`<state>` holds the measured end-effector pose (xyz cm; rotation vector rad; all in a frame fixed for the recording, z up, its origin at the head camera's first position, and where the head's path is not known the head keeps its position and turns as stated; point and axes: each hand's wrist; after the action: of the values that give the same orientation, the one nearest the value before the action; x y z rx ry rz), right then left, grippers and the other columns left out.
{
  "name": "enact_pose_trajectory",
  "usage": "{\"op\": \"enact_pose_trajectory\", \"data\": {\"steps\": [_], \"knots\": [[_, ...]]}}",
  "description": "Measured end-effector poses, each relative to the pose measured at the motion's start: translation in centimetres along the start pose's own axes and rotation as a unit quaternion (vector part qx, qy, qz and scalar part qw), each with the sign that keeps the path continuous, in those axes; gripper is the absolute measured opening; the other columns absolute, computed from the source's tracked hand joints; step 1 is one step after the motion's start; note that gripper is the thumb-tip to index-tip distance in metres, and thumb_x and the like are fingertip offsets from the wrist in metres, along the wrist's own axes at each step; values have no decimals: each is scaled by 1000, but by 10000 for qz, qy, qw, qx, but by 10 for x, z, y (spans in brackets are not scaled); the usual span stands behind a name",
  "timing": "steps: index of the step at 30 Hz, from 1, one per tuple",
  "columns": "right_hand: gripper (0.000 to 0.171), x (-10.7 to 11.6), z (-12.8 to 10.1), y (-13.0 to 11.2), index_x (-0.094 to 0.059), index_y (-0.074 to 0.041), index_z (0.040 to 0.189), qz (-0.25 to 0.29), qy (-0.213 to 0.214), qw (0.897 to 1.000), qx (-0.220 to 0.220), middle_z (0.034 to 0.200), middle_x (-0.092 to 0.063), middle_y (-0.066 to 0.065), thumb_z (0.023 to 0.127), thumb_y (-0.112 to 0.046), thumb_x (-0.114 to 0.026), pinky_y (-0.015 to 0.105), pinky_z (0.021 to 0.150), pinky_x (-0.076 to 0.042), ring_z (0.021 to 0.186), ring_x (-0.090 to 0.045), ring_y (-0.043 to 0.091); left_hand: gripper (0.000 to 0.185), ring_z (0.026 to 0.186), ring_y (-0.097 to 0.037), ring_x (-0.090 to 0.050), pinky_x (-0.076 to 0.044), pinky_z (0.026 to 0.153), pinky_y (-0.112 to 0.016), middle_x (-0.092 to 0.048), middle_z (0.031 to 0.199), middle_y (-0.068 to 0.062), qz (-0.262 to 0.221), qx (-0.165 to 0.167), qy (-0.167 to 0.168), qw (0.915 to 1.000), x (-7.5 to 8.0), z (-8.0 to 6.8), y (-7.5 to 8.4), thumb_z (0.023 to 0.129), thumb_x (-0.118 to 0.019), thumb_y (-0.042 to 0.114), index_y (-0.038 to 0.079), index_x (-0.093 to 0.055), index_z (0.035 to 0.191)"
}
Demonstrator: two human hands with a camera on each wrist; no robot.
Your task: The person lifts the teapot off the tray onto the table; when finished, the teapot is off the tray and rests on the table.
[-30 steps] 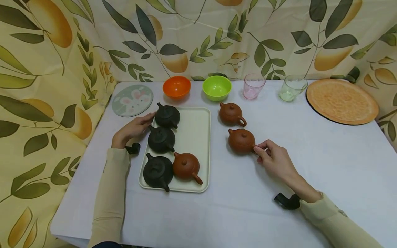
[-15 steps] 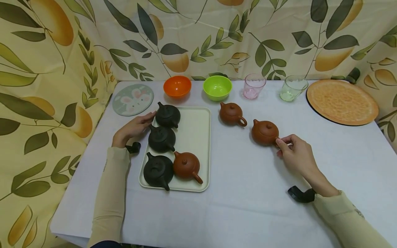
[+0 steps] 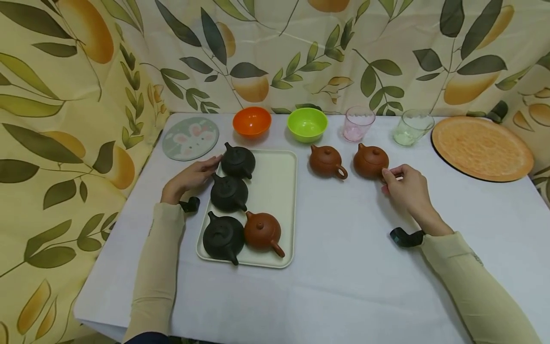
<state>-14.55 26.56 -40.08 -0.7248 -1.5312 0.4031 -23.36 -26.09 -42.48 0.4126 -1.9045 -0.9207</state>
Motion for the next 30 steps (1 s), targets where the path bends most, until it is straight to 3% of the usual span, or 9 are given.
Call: {"op": "enact_pose_trajectory", "data": {"steps": [9,12,16,19,24,27,30], "knots": [[47,-2,14,-4,-55,4,111,31,-89,10000,27,72,-70,5,100,-42,-46,22,62,-40,60,-58,2,53,150,-28,-14,-11,122,-47,-20,161,-12,88,-48,4,9999,0,0,1,103,-43,10,9,-26,154],[49,-1,14,-4,-55,3,113,72,-223,9997,20,82,-70,9,100,-43,-46,20,60,-41,61,-61,3,53,150,-27,-14,-11,122,-46,-21,161,-11,61,-59,12,10000,0,0,1,103,-43,11,9,-26,154],[56,2,12,-6,-52,6,121,-87,-255,9996,-44,102,-65,21,100,-45,-44,27,66,-42,76,-63,17,53,150,-27,-14,-10,122,-47,-20,161,-10,20,39,-40,10000,-1,-1,0,103,-42,11,10,-26,154],[55,3,4,-13,-50,10,124,-244,275,9992,122,115,-58,30,99,-38,-46,38,73,-39,92,-56,35,53,150,-29,-13,-11,122,-48,-19,161,-11,-53,87,-77,9999,-2,-3,1,103,-41,10,9,-25,154],[39,-6,-19,-41,-53,12,118,-173,1268,9863,1039,113,-53,31,96,-21,-51,42,73,-37,87,-56,42,53,150,-29,-13,-11,122,-47,-20,161,-11,-33,98,-48,9999,-2,-6,4,104,-40,10,10,-26,154],[27,-20,-37,-59,-57,9,109,-107,1363,9728,1869,102,-58,26,93,-12,-57,40,66,-41,74,-61,36,52,150,-29,-13,-11,122,-47,-20,161,-11,-30,67,-41,10000,-1,-5,3,104,-41,10,10,-26,154],[17,-36,-53,-74,-61,6,101,-102,1103,9579,2648,91,-64,20,90,-6,-62,35,58,-44,65,-61,27,53,150,-30,-12,-11,122,-48,-19,161,-13,-65,25,-37,10000,-1,-3,-1,104,-41,10,9,-26,154]]}}
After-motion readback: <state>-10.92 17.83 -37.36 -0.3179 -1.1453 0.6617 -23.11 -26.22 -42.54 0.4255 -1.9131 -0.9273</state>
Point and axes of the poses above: each hand's wrist, its own z-axis towards the middle knuckle, its own x-axis out of the back of the hand, y = z × x
